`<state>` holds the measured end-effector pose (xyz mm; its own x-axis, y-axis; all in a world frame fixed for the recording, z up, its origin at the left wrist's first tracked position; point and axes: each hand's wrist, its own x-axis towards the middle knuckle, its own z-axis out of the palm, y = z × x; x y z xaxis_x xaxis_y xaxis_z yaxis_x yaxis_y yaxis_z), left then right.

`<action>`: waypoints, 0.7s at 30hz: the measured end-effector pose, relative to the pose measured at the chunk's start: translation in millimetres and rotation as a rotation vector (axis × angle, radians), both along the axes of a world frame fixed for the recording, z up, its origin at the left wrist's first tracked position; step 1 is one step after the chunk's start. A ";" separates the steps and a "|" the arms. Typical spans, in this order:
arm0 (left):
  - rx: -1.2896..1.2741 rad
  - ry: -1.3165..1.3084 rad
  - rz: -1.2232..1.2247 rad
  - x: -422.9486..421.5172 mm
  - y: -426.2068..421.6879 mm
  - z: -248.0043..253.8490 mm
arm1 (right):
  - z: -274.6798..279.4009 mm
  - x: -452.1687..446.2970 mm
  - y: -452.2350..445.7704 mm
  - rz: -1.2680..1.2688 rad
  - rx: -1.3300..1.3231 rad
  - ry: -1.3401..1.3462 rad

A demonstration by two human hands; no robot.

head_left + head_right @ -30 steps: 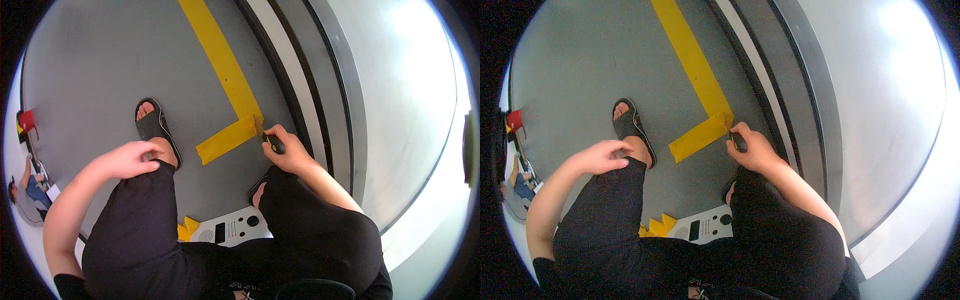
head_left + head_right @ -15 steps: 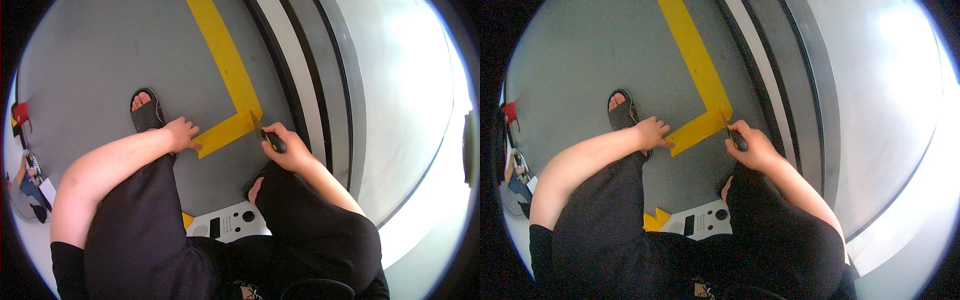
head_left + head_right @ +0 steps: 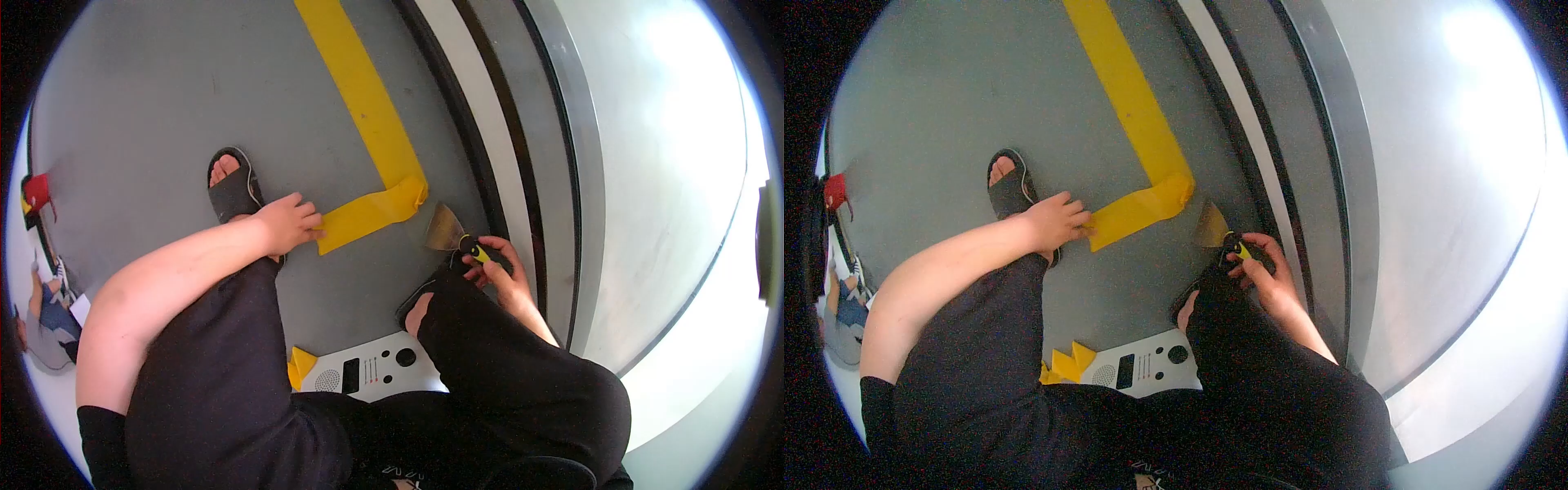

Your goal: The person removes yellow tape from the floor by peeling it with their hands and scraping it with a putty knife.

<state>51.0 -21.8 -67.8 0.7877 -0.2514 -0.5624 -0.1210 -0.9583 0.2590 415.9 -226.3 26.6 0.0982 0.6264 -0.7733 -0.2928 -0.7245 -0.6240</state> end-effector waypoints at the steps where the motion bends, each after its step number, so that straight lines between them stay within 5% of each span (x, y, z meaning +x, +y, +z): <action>1: 0.005 -0.007 -0.006 7.2 1.7 0.6 | -9.0 2.8 -11.2 -0.006 0.005 -0.007; 4: 0.021 0.082 -0.008 16.3 -1.7 6.3 | -24.8 5.9 -36.0 -0.109 -0.034 -0.234; 6: -0.051 -0.229 0.115 19.7 4.2 11.9 | -23.7 9.4 -41.7 -0.108 -0.065 -0.253; 10: -0.106 -0.072 0.106 19.3 11.5 18.5 | -20.5 9.9 -47.2 -0.046 -0.128 -0.291; 18: 0.197 -0.069 -0.190 15.5 1.5 -0.2 | -36.1 8.9 -54.8 -0.226 -0.071 -0.180; 21: 0.062 -0.164 -0.081 20.0 4.3 4.5 | -43.3 -0.9 -46.6 -0.351 -0.064 -0.028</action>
<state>71.0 -17.5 -63.3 0.8487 -0.2866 -0.4445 -0.2338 -0.9572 0.1706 415.0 -272.9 -16.8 0.3204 0.5014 -0.8037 -0.5142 -0.6205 -0.5921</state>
